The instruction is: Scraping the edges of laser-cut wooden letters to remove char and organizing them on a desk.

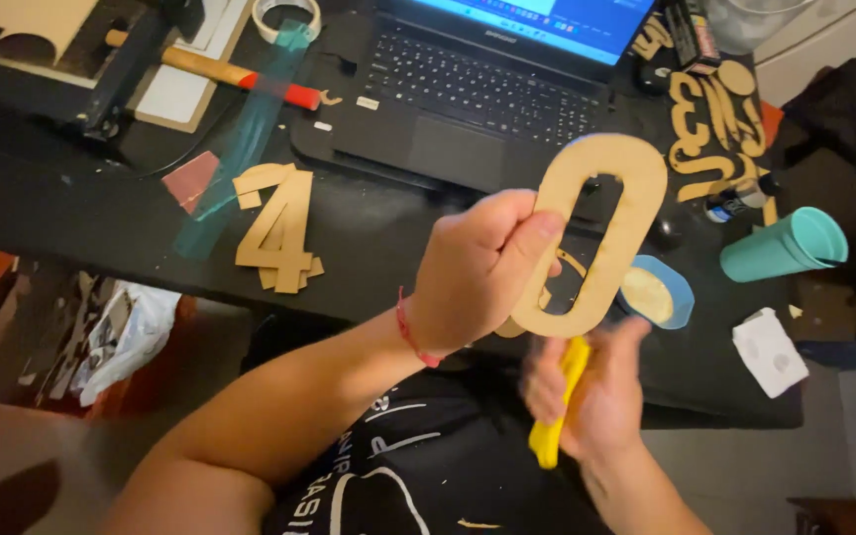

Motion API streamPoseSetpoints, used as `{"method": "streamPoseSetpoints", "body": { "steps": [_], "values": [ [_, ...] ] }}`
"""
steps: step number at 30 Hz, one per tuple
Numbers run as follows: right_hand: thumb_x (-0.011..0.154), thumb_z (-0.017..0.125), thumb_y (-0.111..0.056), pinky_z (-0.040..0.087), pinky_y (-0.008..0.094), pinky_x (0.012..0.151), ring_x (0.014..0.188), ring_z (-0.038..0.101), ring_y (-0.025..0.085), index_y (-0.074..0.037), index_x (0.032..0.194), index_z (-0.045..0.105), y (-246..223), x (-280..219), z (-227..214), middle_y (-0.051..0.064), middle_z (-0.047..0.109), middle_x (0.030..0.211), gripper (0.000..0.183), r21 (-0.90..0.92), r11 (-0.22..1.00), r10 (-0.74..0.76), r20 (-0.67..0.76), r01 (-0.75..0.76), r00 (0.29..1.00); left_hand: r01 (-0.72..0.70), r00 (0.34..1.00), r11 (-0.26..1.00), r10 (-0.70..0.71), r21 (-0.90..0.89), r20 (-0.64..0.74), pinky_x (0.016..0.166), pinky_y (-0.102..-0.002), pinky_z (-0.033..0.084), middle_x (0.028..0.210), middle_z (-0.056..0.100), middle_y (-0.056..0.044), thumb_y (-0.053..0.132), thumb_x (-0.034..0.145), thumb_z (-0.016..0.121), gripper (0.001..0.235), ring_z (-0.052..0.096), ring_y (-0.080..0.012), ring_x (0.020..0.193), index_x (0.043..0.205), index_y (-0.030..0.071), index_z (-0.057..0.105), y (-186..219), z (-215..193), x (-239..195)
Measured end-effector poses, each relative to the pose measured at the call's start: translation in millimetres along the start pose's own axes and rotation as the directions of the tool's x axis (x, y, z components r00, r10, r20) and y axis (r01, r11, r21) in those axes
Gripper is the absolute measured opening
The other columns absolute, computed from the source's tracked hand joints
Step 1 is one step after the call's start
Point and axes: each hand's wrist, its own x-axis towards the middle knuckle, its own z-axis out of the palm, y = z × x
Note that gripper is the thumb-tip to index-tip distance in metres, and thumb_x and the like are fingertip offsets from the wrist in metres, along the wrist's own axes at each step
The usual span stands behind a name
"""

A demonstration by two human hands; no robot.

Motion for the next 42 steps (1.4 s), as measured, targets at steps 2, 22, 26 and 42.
{"method": "streamPoseSetpoints", "body": {
  "steps": [2,22,26,42],
  "values": [
    [0.095,0.038,-0.049,0.028,0.024,0.028,0.030,0.033,0.013,-0.008,0.079,0.050,-4,3,9,0.004,0.036,0.045,0.045,-0.245,0.951,-0.217,-0.099,0.188,0.971,0.016,1.000,1.000,-0.016,-0.012,-0.007,0.054,-0.026,0.052,0.064,0.071,0.000,0.030,0.095,0.045,0.028,0.067,-0.0100,0.057,0.078,0.012,0.059,1,-3,-1],
    [0.100,0.052,-0.018,0.028,0.021,0.026,0.023,0.029,0.011,-0.001,0.080,0.050,-22,-5,12,0.006,0.039,0.042,0.026,0.035,0.994,-0.106,0.318,0.100,0.942,-0.105,0.857,0.966,0.209,-0.238,0.470,0.095,-0.026,0.047,0.128,0.051,-0.002,0.075,0.087,0.045,0.088,0.052,-0.0124,0.117,0.155,0.019,0.034,-23,-26,0],
    [0.101,0.053,-0.029,0.030,0.024,0.027,0.029,0.036,0.012,-0.013,0.096,0.055,-4,3,1,0.006,0.040,0.046,0.017,0.013,0.996,0.082,0.271,-0.089,0.959,0.000,0.955,0.779,0.185,-0.627,0.230,0.087,-0.029,0.045,0.105,0.053,0.002,0.047,0.096,0.063,0.038,0.051,-0.0099,0.095,0.113,0.016,0.053,-39,2,-13],
    [0.101,0.053,-0.007,0.052,0.038,0.083,0.085,0.064,0.027,0.003,0.088,0.062,-35,-8,37,0.017,0.067,0.091,0.019,-0.817,0.051,-0.671,0.398,0.574,0.626,0.448,0.890,0.671,-0.392,-0.591,0.230,0.035,-0.026,0.039,0.049,0.045,-0.003,0.038,0.104,0.032,0.039,0.042,-0.0125,0.039,0.084,0.009,0.048,10,10,-38]
  ]
}}
